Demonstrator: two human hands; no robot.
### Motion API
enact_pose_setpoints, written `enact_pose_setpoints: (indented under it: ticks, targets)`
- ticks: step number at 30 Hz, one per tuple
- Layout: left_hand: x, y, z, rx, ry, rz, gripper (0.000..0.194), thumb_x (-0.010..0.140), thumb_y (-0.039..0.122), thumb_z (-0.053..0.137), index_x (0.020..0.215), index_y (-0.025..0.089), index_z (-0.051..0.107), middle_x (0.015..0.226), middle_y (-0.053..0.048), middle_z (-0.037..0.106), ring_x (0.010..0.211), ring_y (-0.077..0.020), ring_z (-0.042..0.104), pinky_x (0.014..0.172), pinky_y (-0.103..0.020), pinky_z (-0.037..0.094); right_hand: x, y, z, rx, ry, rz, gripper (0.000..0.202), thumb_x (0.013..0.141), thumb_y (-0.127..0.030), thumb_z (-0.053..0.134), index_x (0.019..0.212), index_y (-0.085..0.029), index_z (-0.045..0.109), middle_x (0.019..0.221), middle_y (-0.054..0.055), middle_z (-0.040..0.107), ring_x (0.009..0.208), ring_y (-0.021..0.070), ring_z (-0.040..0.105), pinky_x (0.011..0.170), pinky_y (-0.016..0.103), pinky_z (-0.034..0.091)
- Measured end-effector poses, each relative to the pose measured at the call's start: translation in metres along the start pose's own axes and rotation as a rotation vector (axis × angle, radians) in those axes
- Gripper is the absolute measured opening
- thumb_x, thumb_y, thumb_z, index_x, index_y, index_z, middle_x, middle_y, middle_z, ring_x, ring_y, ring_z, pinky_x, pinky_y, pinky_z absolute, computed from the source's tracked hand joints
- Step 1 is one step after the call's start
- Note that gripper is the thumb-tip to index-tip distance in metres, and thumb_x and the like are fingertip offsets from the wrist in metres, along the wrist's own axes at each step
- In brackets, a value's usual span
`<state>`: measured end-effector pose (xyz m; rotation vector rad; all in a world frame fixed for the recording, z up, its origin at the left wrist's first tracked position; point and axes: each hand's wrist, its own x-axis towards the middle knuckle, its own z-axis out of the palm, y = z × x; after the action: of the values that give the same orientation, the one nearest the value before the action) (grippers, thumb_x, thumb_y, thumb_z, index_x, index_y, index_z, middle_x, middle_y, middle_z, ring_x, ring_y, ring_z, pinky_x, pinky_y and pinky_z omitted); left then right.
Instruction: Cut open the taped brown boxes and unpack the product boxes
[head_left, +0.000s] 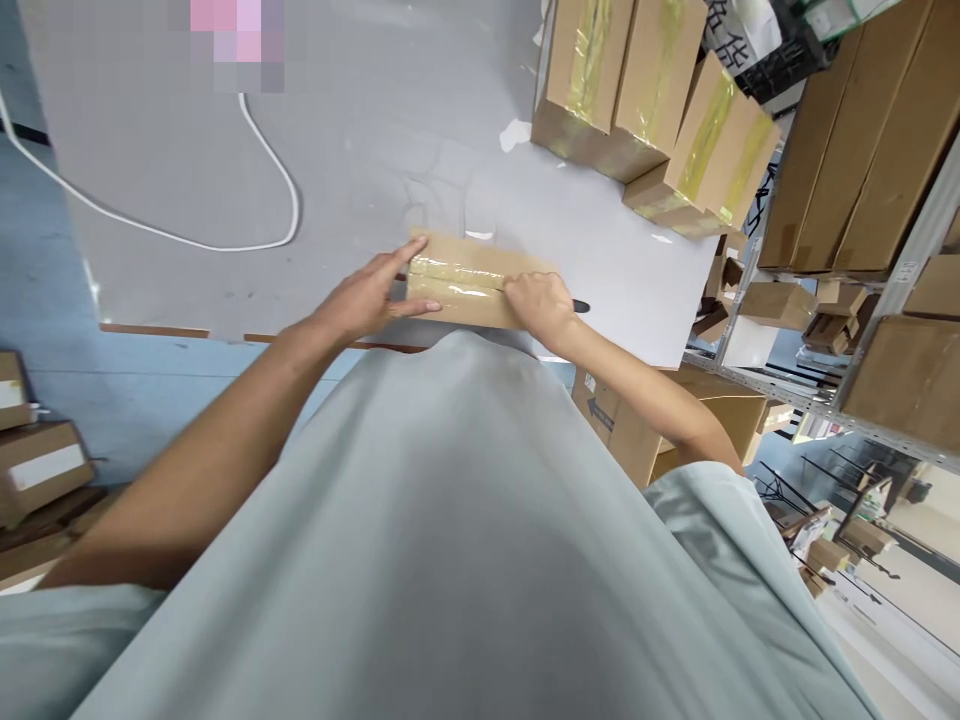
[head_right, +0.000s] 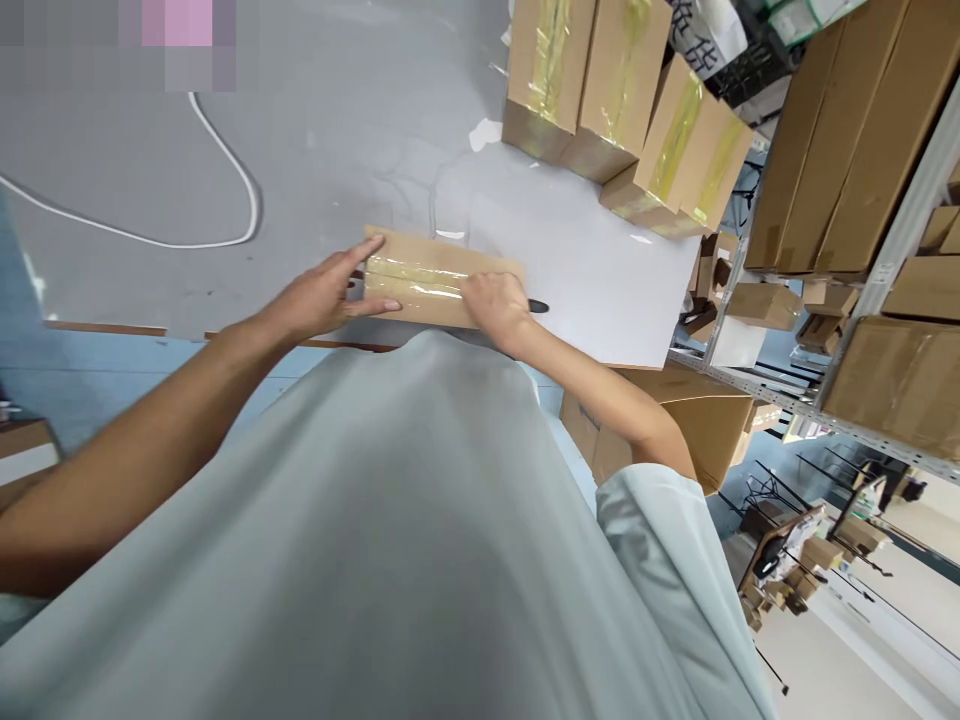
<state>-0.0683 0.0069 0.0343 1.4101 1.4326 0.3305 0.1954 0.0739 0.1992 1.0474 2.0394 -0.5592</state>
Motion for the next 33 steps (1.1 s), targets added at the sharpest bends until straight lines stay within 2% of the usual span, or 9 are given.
enact_pose_setpoints:
  ticks: [4, 8, 10, 12, 15, 19, 23, 28, 33]
  targets:
    - [0.005, -0.007, 0.006, 0.058, 0.068, -0.079, 0.130, 0.077, 0.087, 0.096, 0.186, 0.044, 0.040, 0.174, -0.009, 0.061, 0.138, -0.0406, 0.072, 0.127, -0.070, 0.055, -0.038, 0.061, 0.032, 0.000, 0.006, 0.164, 0.045, 0.119, -0.009, 0.042, 0.144, -0.017, 0.079, 0.132, 0.024, 0.086, 0.125, 0.0330, 0.084, 0.097, 0.040, 0.060]
    - [0.002, -0.005, 0.005, 0.106, 0.080, -0.107, 0.137, 0.070, 0.098, 0.092, 0.184, 0.042, 0.041, 0.175, -0.010, 0.061, 0.141, -0.0423, 0.070, 0.126, -0.070, 0.056, -0.044, 0.083, 0.049, 0.064, 0.030, 0.133, 0.050, 0.115, -0.002, 0.042, 0.144, -0.019, 0.079, 0.134, 0.022, 0.086, 0.123, 0.0325, 0.084, 0.095, 0.039, 0.057]
    - [0.001, 0.008, 0.008, 0.126, 0.133, -0.040, 0.132, 0.075, 0.107, 0.079, 0.179, 0.034, 0.047, 0.175, -0.014, 0.059, 0.153, -0.0439, 0.062, 0.133, -0.070, 0.050, -0.039, 0.087, 0.052, 0.099, 0.045, 0.109, 0.052, 0.114, 0.000, 0.041, 0.142, -0.018, 0.081, 0.134, 0.022, 0.085, 0.124, 0.0327, 0.083, 0.096, 0.039, 0.056]
    - [0.003, 0.029, 0.020, 0.120, 0.248, 0.033, 0.120, 0.089, 0.110, 0.056, 0.170, 0.021, 0.053, 0.175, -0.021, 0.057, 0.166, -0.0430, 0.051, 0.141, -0.066, 0.041, -0.033, 0.093, 0.057, 0.134, 0.058, 0.084, 0.052, 0.115, -0.002, 0.041, 0.142, -0.019, 0.082, 0.135, 0.023, 0.085, 0.125, 0.0334, 0.082, 0.098, 0.040, 0.055]
    - [0.012, 0.063, 0.052, 0.049, 0.491, -0.095, 0.104, 0.107, 0.097, 0.039, 0.162, 0.010, 0.052, 0.169, -0.028, 0.058, 0.164, -0.0435, 0.054, 0.140, -0.067, 0.040, -0.027, 0.106, 0.071, 0.199, 0.089, 0.050, 0.050, 0.120, -0.012, 0.042, 0.151, -0.023, 0.079, 0.138, 0.021, 0.083, 0.125, 0.0344, 0.080, 0.097, 0.041, 0.054]
    - [0.017, 0.093, 0.084, -0.001, 0.592, -0.262, 0.085, 0.113, 0.084, 0.043, 0.171, 0.022, 0.047, 0.182, -0.016, 0.049, 0.183, -0.0441, 0.021, 0.139, -0.075, 0.023, -0.020, 0.120, 0.104, 0.305, 0.153, 0.003, 0.047, 0.126, -0.029, 0.043, 0.163, -0.030, 0.072, 0.144, 0.015, 0.082, 0.129, 0.0327, 0.077, 0.097, 0.039, 0.054]
    - [0.011, 0.102, 0.081, -0.048, 0.497, -0.274, 0.086, 0.107, 0.090, 0.041, 0.169, 0.031, 0.056, 0.183, -0.009, 0.053, 0.186, -0.0441, 0.007, 0.134, -0.078, 0.026, -0.014, 0.125, 0.142, 0.430, 0.239, -0.026, 0.049, 0.128, -0.036, 0.045, 0.173, -0.034, 0.062, 0.148, 0.010, 0.080, 0.133, 0.0268, 0.074, 0.100, 0.032, 0.053]
    - [0.006, 0.097, 0.073, 0.105, 0.533, -0.293, 0.089, 0.110, 0.082, 0.036, 0.182, 0.029, 0.038, 0.190, -0.010, 0.042, 0.186, -0.0404, 0.007, 0.130, -0.073, 0.032, -0.013, 0.117, 0.178, 0.558, 0.311, -0.036, 0.050, 0.128, -0.037, 0.041, 0.171, -0.029, 0.065, 0.145, 0.011, 0.081, 0.135, 0.0242, 0.072, 0.110, 0.030, 0.051]
    - [0.009, 0.079, 0.070, 0.050, 0.566, -0.184, 0.091, 0.104, 0.081, 0.055, 0.178, 0.029, 0.044, 0.184, -0.016, 0.046, 0.179, -0.0436, 0.034, 0.141, -0.068, 0.034, -0.019, 0.088, 0.197, 0.712, 0.377, -0.056, 0.051, 0.128, -0.035, 0.040, 0.171, -0.025, 0.065, 0.148, 0.012, 0.081, 0.134, 0.0216, 0.074, 0.115, 0.030, 0.054]
